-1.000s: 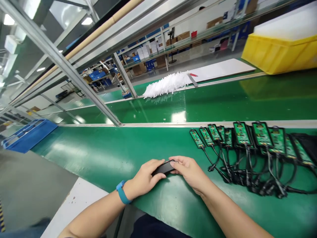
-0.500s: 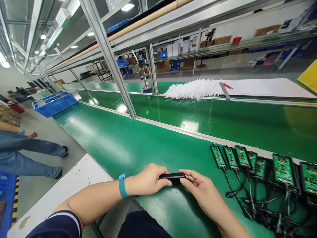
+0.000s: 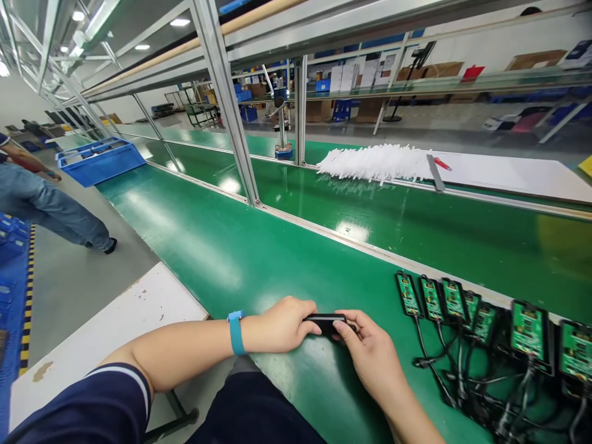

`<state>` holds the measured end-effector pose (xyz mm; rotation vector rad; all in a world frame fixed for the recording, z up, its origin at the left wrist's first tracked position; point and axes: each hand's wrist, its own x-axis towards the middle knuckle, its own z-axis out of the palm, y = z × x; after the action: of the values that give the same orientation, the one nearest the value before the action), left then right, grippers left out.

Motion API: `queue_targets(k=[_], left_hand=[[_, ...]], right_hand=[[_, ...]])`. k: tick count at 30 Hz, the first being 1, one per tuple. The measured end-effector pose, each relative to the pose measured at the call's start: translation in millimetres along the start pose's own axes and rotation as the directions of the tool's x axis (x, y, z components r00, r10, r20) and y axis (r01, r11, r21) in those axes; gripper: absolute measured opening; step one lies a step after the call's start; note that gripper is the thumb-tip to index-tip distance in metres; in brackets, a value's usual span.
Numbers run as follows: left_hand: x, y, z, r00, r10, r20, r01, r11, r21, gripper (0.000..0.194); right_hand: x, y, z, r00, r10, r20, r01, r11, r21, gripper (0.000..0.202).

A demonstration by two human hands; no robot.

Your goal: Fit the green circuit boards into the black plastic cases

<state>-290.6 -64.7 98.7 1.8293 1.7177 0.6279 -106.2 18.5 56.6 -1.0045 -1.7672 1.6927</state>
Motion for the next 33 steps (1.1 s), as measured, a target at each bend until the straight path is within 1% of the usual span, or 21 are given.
queue_targets(k=[2,3,4,5,6,7,8,9,10,12,14,18,20,23,28,31,33], left_hand=[[3.9,-1.4,2.8,1.000,-0.008,-0.015,0.007,1.000,-0.022,0.016],[6.2,-2.0,3.7,0.999,-0.041,0.005,0.041,0.996,-0.081,0.016],[8.6,-2.5,4.1,0.995,-0.090,0.051,0.098,0.980,-0.176,0.018],[10.9,-2.9,3.8,0.982,-0.140,0.125,0.171,0.940,-0.295,0.020],[13.1,-3.1,3.0,0.962,-0.175,0.210,0.250,0.875,-0.415,0.024],[14.8,-3.2,1.6,0.938,-0.189,0.289,0.319,0.796,-0.515,0.028],[15.9,-2.9,-0.2,0.920,-0.186,0.344,0.366,0.723,-0.586,0.032],[16.4,-2.2,-2.2,0.911,-0.178,0.372,0.389,0.671,-0.631,0.036],[16.2,-1.2,-4.2,0.908,-0.171,0.381,0.397,0.640,-0.658,0.039],[14.2,1.7,-7.2,0.904,-0.169,0.393,0.409,0.609,-0.680,0.043],[11.2,4.7,-7.8,0.896,-0.168,0.412,0.427,0.585,-0.690,0.044],[7.3,6.4,-2.4,0.900,-0.162,0.405,0.421,0.569,-0.706,0.042],[7.1,5.4,1.3,0.906,-0.160,0.391,0.407,0.581,-0.705,0.040],[8.5,4.1,5.9,0.911,-0.174,0.373,0.397,0.615,-0.681,0.037],[13.5,5.3,9.2,0.923,-0.188,0.336,0.372,0.661,-0.651,0.034],[17.2,8.9,6.4,0.922,-0.182,0.342,0.374,0.643,-0.668,0.033],[19.0,11.1,2.3,0.904,-0.169,0.393,0.411,0.598,-0.688,0.035]], right_hand=[[2.1,-0.2,-0.3,0.999,0.026,-0.020,-0.026,0.999,0.031,0.035],[3.1,-0.8,-1.2,0.999,0.043,-0.014,-0.042,0.998,0.052,0.037],[4.0,-1.7,-2.4,0.998,0.059,-0.001,-0.059,0.996,0.074,0.040],[4.5,-2.7,-3.8,0.997,0.071,0.013,-0.072,0.993,0.092,0.043],[4.6,-3.8,-5.0,0.997,0.075,0.022,-0.077,0.991,0.106,0.046],[4.3,-4.9,-6.0,0.997,0.073,0.026,-0.075,0.990,0.119,0.049],[3.7,-5.9,-6.6,0.997,0.070,0.032,-0.073,0.988,0.136,0.050],[2.7,-6.9,-6.6,0.996,0.073,0.046,-0.080,0.984,0.158,0.048],[1.6,-7.7,-6.1,0.994,0.085,0.067,-0.096,0.978,0.184,0.044],[-0.8,-9.1,-4.2,0.983,0.128,0.129,-0.155,0.960,0.232,0.042],[-2.4,-10.4,-2.4,0.968,0.174,0.181,-0.217,0.942,0.256,0.046],[-3.0,-11.8,-2.8,0.953,0.227,0.203,-0.274,0.929,0.250,0.049],[-2.8,-11.3,-4.1,0.956,0.228,0.187,-0.269,0.935,0.232,0.050],[-2.6,-9.3,-4.3,0.969,0.208,0.131,-0.231,0.952,0.199,0.047],[-2.5,-7.7,-2.3,0.982,0.173,0.073,-0.186,0.958,0.218,0.041],[-2.2,-10.7,-5.6,0.986,0.155,0.064,-0.166,0.954,0.251,0.040],[-1.3,-13.3,-10.9,0.983,0.171,0.070,-0.184,0.940,0.286,0.039]])
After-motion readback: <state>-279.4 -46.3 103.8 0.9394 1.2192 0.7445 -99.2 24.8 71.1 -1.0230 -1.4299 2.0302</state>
